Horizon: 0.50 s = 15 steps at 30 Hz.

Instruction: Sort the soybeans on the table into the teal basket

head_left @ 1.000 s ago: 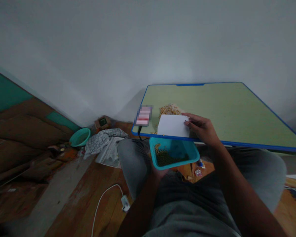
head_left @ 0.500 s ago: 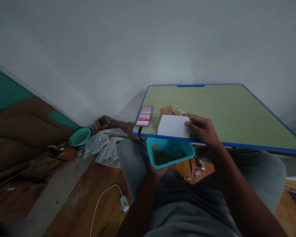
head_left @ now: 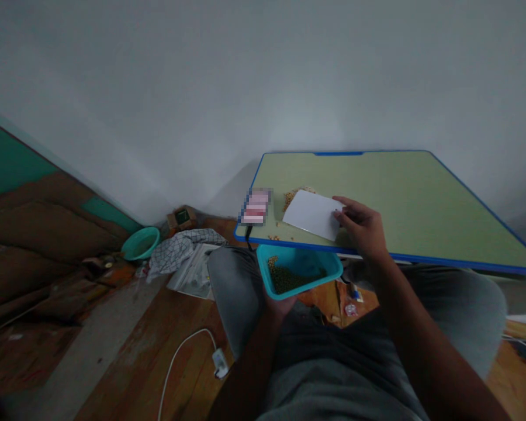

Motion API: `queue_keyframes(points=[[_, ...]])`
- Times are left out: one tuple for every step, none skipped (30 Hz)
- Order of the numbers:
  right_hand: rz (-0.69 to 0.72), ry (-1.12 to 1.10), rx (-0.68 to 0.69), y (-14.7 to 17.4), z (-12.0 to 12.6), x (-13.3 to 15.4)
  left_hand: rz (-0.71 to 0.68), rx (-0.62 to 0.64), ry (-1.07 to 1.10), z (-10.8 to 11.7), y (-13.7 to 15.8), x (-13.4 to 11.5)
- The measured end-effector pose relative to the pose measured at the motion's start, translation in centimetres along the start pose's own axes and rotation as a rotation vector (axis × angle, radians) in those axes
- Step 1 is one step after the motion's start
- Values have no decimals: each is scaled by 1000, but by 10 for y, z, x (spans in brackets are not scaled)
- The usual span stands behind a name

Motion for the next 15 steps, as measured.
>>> queue_keyframes(points=[[0, -5, -9, 0, -2, 0, -2, -9, 0, 0, 0, 0], [-2, -9, -21, 0, -4, 1, -2, -19, -2, 0, 0, -1], [-4, -10, -35, 0, -7, 1, -1, -28, -4, 0, 0, -1], [-6, -8, -47, 0, -10, 1, 0, -37, -7, 1, 0, -1], [-8, -2, -52, 0, -15, 2, 0, -46, -10, 1, 0, -1], [-8, 8, -52, 1, -20, 2, 0, -54, -13, 1, 0, -1], [-6, 20, -46, 1, -26, 3, -1, -61, -15, 1, 0, -1], [-1, 33, -39, 1, -32, 4, -1, -67, -18, 2, 0, -1], [6, 47, -33, 2, -36, 4, -2, -72, -19, 2, 0, -1], [14, 62, -28, 2, -40, 5, -4, -76, -19, 3, 0, -1], [21, 78, -26, 2, -42, 5, -5, -80, -18, 4, 0, -1], [26, 91, -28, 2, -43, 5, -6, -83, -16, 5, 0, -1], [28, 100, -33, 2, -42, 4, -6, -86, -14, 6, 0, -1], [28, 107, -37, 2, -41, 3, -6, -88, -11, 7, 0, 0], [26, 111, -39, 2, -39, 2, -4, -87, -9, 7, 0, 0]])
Point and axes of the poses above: each hand's wrist, its own y-axis away from the middle knuckle, its own z-axis out of the back of the hand, x = y × z, the point moved 10 cm from there along -y, towards the middle knuckle, and after that the axes turned 2 degrees about x, right-handed, at the moved point
